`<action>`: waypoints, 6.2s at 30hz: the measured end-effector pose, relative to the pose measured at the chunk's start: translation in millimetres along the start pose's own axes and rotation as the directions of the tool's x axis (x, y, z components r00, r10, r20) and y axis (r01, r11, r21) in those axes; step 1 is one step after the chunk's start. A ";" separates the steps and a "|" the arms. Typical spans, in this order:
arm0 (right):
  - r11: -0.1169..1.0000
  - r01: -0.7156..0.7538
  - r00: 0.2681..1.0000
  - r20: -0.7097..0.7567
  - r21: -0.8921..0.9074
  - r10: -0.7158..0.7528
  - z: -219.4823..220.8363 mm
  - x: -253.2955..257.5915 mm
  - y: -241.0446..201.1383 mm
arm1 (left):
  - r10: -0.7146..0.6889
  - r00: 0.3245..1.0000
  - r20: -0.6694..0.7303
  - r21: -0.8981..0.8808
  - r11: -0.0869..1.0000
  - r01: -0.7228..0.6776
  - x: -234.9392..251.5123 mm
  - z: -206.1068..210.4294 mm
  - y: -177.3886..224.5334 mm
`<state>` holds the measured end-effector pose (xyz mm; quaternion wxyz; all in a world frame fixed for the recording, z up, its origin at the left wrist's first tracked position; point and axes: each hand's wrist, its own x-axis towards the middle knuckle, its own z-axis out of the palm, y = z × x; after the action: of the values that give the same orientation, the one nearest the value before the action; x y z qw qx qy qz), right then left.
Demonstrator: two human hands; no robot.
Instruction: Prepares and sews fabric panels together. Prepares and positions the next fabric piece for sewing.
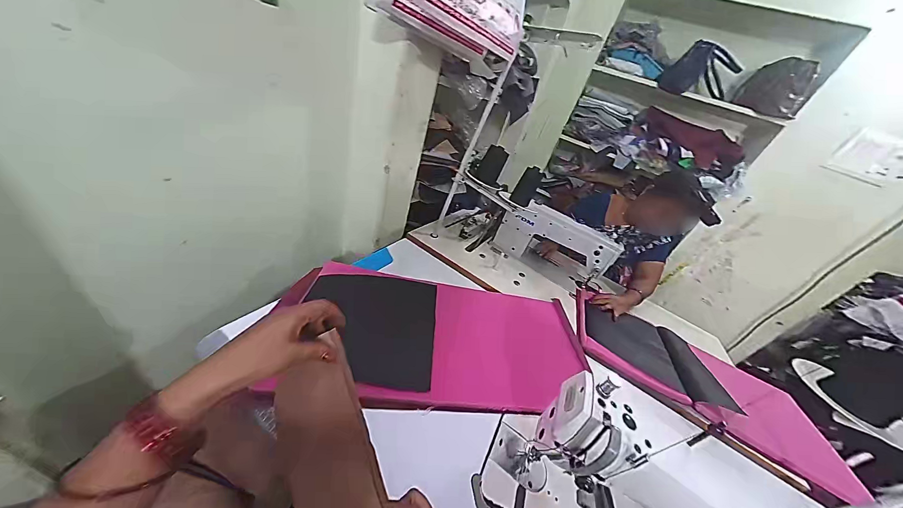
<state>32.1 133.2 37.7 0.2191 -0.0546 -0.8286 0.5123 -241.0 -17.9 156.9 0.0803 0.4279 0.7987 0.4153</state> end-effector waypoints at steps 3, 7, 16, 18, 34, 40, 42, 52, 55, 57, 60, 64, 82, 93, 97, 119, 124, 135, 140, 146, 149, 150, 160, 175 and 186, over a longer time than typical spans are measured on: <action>0.995 -0.098 0.993 0.066 -0.013 0.099 -5.2 34.9 -3.3 | -0.076 0.996 0.039 0.041 0.996 0.075 88.3 25.6 -8.8; 0.948 -0.279 0.959 0.000 0.155 0.283 -13.2 103.6 19.1 | -0.159 0.983 0.089 0.075 0.985 0.152 188.3 71.5 -23.8; 0.879 -0.424 0.902 -0.016 -0.220 0.431 -36.5 166.4 72.0 | -0.311 0.941 0.135 0.267 0.926 0.268 278.5 135.9 -59.8; 0.873 -0.432 0.896 0.001 -0.227 0.444 -36.9 169.4 75.6 | -0.309 0.940 0.145 0.288 0.922 0.259 283.1 142.1 -68.1; 0.878 -0.348 0.930 -0.002 -0.329 0.368 -37.0 172.7 81.0 | -0.268 0.962 0.057 0.473 0.855 0.210 281.6 156.5 -63.6; 0.854 -0.372 0.914 0.018 -0.363 0.405 -38.0 174.0 75.8 | -0.140 0.966 0.216 0.683 0.729 -0.047 271.8 165.7 -49.7; 0.846 -0.384 0.905 0.031 -0.371 0.425 -40.0 175.0 73.9 | -0.183 0.956 0.228 0.656 0.755 -0.011 264.3 168.7 -48.0; 0.839 -0.415 0.892 0.025 -0.353 0.452 -41.9 173.5 74.5 | -0.206 0.958 0.199 0.494 0.866 0.083 229.0 179.8 -54.0; 0.830 -0.435 0.881 0.025 -0.349 0.472 -43.3 174.2 73.2 | -0.187 0.967 0.176 0.494 0.866 0.078 226.9 183.7 -55.8; 0.828 -0.443 0.877 0.026 -0.345 0.480 -43.9 174.4 72.7 | -0.195 0.965 0.175 0.507 0.858 0.082 226.5 183.9 -54.0; 0.827 -0.440 0.875 0.038 -0.350 0.482 -44.5 174.6 72.5 | -0.193 0.966 0.172 0.515 0.854 0.079 226.5 184.5 -54.1; 0.834 -0.429 0.881 0.042 -0.348 0.471 -44.8 173.3 73.0 | -0.203 0.964 0.171 0.516 0.852 0.087 225.6 184.6 -52.4; 0.871 -0.388 0.873 -0.183 0.302 0.452 -48.3 167.6 97.6 | -0.152 0.980 0.130 0.504 0.861 0.067 219.3 191.2 -62.5; 0.984 -0.135 0.964 -0.246 -0.119 0.102 -34.3 148.8 76.1 | -0.069 0.993 0.093 0.449 0.893 0.020 196.6 163.5 -68.8; 0.960 -0.175 0.977 -0.160 -0.219 0.142 -43.5 162.2 60.2 | 0.000 0.997 0.072 0.447 0.894 -0.032 165.5 122.2 -89.1; 0.327 -0.663 0.745 -0.551 -0.673 0.375 -77.6 265.3 17.2 | -0.078 0.996 0.038 0.427 0.903 0.054 100.1 48.3 -129.1; 0.348 -0.207 0.966 -0.248 -0.915 -0.078 43.1 232.3 -20.1 | 0.172 0.984 -0.038 0.448 0.883 -0.137 93.2 53.7 -137.2; 0.632 -0.209 0.638 0.386 -0.746 0.666 30.1 206.4 -57.6 | 0.048 0.998 -0.051 0.393 0.919 -0.024 102.9 60.2 -162.9; 0.697 -0.036 0.796 0.401 -0.716 0.454 -20.7 255.4 -11.0 | -0.100 0.995 -0.008 0.405 0.909 0.094 95.1 49.7 -126.4; 0.522 -0.470 0.811 -0.114 -0.712 0.574 -25.3 268.5 38.3 | -0.108 0.994 0.007 0.426 0.900 0.095 96.1 46.0 -126.2; 0.479 -0.556 0.734 -0.132 -0.679 0.666 -28.7 245.5 30.1 | -0.129 0.990 0.053 0.448 0.889 0.091 91.8 53.2 -129.0; 0.454 -0.569 0.709 -0.130 -0.686 0.693 -32.3 232.6 24.6 | -0.119 0.991 0.063 0.445 0.892 0.078 88.8 61.4 -133.0; 0.320 -0.737 0.546 -0.245 -0.595 0.801 -55.7 -27.6 -37.7 | 0.212 0.941 0.262 0.286 0.915 -0.286 -27.7 144.0 -64.3; 0.025 -0.845 0.295 -0.426 -0.535 0.855 -184.0 -170.0 -48.2 | 0.197 0.816 0.544 0.235 0.897 -0.373 -63.3 293.4 88.6; 0.193 -0.507 0.756 -0.325 -0.840 0.569 -142.4 -156.7 -2.2 | 0.343 0.872 0.349 0.180 0.889 -0.422 -65.9 319.8 97.1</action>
<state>232.7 200.3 45.5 -0.0623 -0.4324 -0.8989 0.0334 14.5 151.0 7.7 0.0647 0.6445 0.7207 0.2471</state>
